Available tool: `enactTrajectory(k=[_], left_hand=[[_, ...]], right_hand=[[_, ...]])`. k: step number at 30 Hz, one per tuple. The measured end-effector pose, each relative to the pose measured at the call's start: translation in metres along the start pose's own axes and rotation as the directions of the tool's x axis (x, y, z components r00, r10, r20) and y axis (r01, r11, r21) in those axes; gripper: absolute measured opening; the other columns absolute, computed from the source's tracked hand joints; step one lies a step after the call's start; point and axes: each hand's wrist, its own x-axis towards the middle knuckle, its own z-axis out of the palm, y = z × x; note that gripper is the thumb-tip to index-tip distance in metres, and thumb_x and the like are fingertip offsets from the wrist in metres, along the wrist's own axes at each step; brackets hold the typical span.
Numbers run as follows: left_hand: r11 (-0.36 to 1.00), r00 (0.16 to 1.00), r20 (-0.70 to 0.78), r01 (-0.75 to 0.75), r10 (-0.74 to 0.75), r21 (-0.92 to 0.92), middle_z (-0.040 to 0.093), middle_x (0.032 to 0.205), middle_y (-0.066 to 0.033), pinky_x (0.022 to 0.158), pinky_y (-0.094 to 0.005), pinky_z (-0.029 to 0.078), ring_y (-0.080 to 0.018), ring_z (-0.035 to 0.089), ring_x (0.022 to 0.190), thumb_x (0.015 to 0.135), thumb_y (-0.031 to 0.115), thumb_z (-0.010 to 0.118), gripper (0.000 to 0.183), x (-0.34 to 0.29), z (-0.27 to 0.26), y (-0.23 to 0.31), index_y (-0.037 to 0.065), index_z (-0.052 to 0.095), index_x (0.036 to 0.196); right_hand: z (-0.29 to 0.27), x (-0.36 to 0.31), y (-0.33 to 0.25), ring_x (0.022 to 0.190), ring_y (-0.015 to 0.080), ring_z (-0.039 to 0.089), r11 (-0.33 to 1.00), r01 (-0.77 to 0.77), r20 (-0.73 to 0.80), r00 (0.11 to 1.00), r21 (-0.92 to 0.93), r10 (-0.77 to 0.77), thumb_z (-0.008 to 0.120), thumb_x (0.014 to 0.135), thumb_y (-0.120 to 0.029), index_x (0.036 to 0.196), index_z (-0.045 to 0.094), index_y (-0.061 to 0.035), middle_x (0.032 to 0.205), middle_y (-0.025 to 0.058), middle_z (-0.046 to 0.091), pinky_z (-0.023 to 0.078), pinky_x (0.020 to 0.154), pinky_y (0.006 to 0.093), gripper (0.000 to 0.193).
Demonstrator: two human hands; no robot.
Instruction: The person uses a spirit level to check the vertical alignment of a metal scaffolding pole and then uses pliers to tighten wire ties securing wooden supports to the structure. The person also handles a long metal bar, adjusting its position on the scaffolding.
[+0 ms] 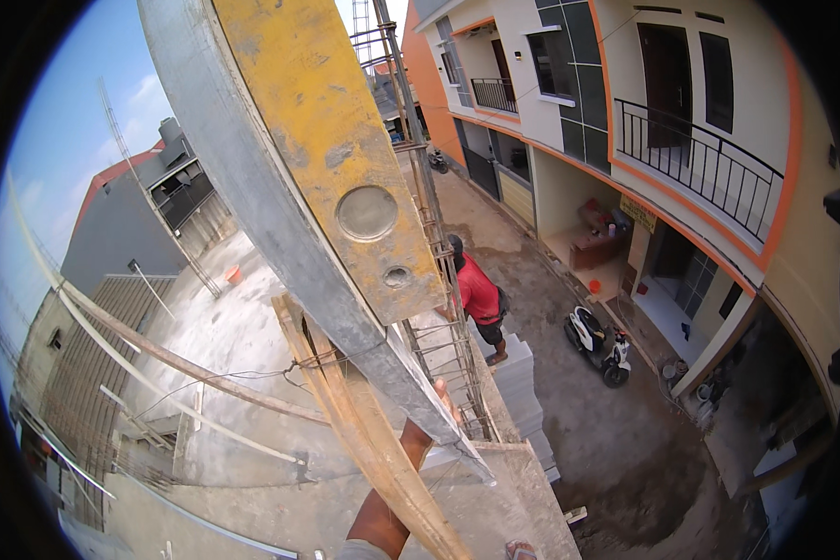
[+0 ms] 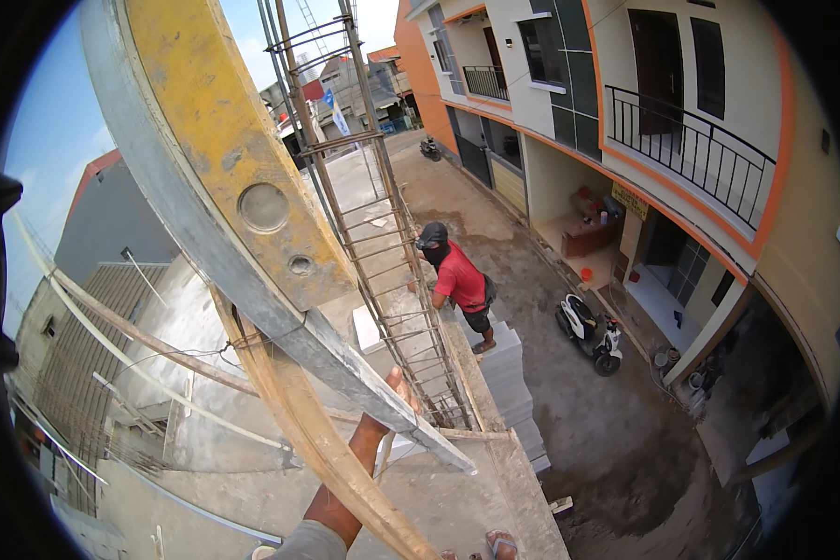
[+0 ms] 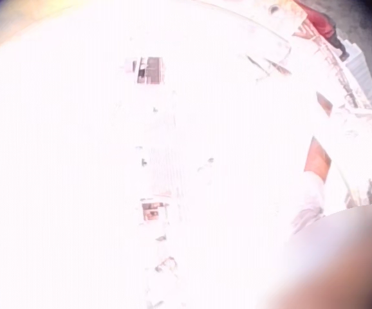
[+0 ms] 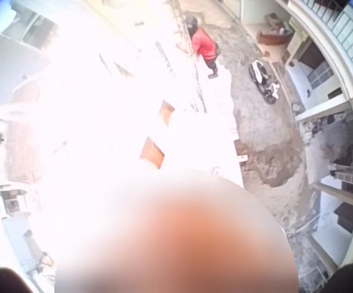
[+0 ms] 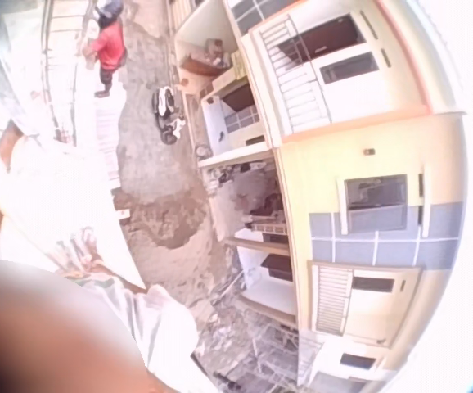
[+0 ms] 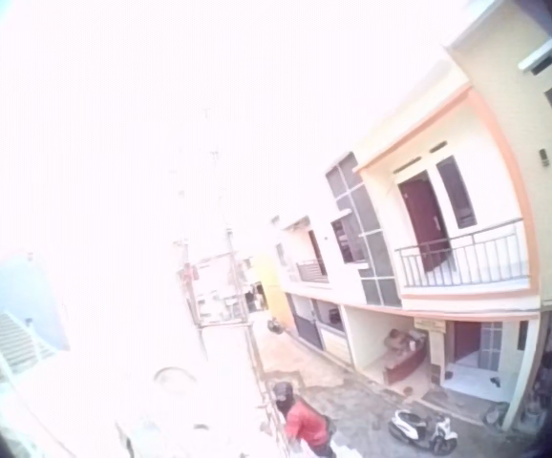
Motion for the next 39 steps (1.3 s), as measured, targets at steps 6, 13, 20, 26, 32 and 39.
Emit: enactTrajectory(k=[6, 13, 20, 26, 32, 39], left_hand=[[0.956, 0.988, 0.139, -0.018, 0.061, -0.293, 0.059, 0.06, -0.0108, 0.058, -0.0379, 0.051, -0.0238, 0.061, 0.06, 0.102, 0.05, 0.043, 0.056, -0.001, -0.007, -0.01, 0.011, 0.053, 0.065], [0.982, 0.975, 0.12, -0.19, 0.189, -0.005, 0.067, 0.085, -0.0142, 0.067, -0.0296, 0.054, -0.0177, 0.064, 0.07, 0.101, 0.039, 0.051, 0.041, -0.021, -0.004, 0.004, 0.0, 0.06, 0.108], [0.952, 0.958, -0.046, -0.286, 0.282, -0.107, 0.064, 0.11, -0.0128, 0.08, -0.0292, 0.053, -0.0132, 0.062, 0.087, 0.093, 0.045, 0.063, 0.073, -0.041, 0.008, 0.003, -0.002, 0.038, 0.143], [0.882, 0.912, 0.031, -0.404, 0.409, 0.243, 0.059, 0.126, -0.0139, 0.1, -0.0374, 0.044, -0.0209, 0.056, 0.115, 0.073, 0.068, 0.072, 0.11, -0.065, 0.0, 0.004, -0.004, 0.032, 0.147], [0.741, 0.917, 0.031, -0.342, 0.399, 0.578, 0.059, 0.125, -0.0157, 0.102, -0.0395, 0.044, -0.0247, 0.055, 0.119, 0.069, 0.061, 0.082, 0.105, -0.072, 0.003, 0.008, -0.005, 0.044, 0.14], [0.765, 0.938, -0.03, -0.263, 0.345, 0.588, 0.065, 0.109, -0.0131, 0.093, -0.0381, 0.049, -0.023, 0.062, 0.104, 0.07, 0.046, 0.088, 0.085, -0.072, 0.011, 0.021, -0.005, 0.055, 0.129]], right_hand=[[-0.009, -0.022, 0.04, 0.068, 0.0223, 0.064, 0.999, 0.027, -0.059, 0.998, -0.022, -0.029, 0.057, 0.094, -0.023, 0.115, 0.065, -0.0075, 0.083, 0.0091, 0.067, 0.053, 0.06, 0.0369, 0.027], [-0.028, -0.02, 0.063, 0.089, 0.0229, 0.066, 0.838, 0.336, -0.066, 0.914, -0.431, -0.4, 0.057, 0.095, -0.03, 0.123, 0.062, -0.0109, 0.1, 0.0106, 0.069, 0.054, 0.077, 0.0362, 0.034], [-0.031, -0.002, 0.028, 0.106, 0.0336, 0.062, 0.794, 0.355, -0.12, 0.876, -0.494, -0.466, 0.063, 0.091, -0.034, 0.128, 0.059, -0.0076, 0.119, 0.021, 0.064, 0.05, 0.09, 0.0412, 0.045], [-0.03, -0.034, -0.03, 0.121, 0.0363, 0.055, 0.962, 0.088, -0.064, 0.992, -0.258, -0.108, 0.063, 0.088, -0.031, 0.134, 0.056, -0.0086, 0.134, 0.0231, 0.056, 0.045, 0.102, 0.0423, 0.052], [-0.018, -0.05, -0.051, 0.128, 0.0351, 0.051, 0.976, 0.069, -0.098, 0.991, -0.208, -0.091, 0.062, 0.087, -0.029, 0.136, 0.054, -0.0068, 0.141, 0.023, 0.051, 0.041, 0.108, 0.0384, 0.054], [-0.011, -0.04, -0.044, 0.126, 0.0394, 0.051, 0.872, 0.195, -0.154, 0.944, -0.449, -0.291, 0.059, 0.088, -0.026, 0.134, 0.055, -0.0026, 0.135, 0.0286, 0.053, 0.042, 0.107, 0.0414, 0.052]])
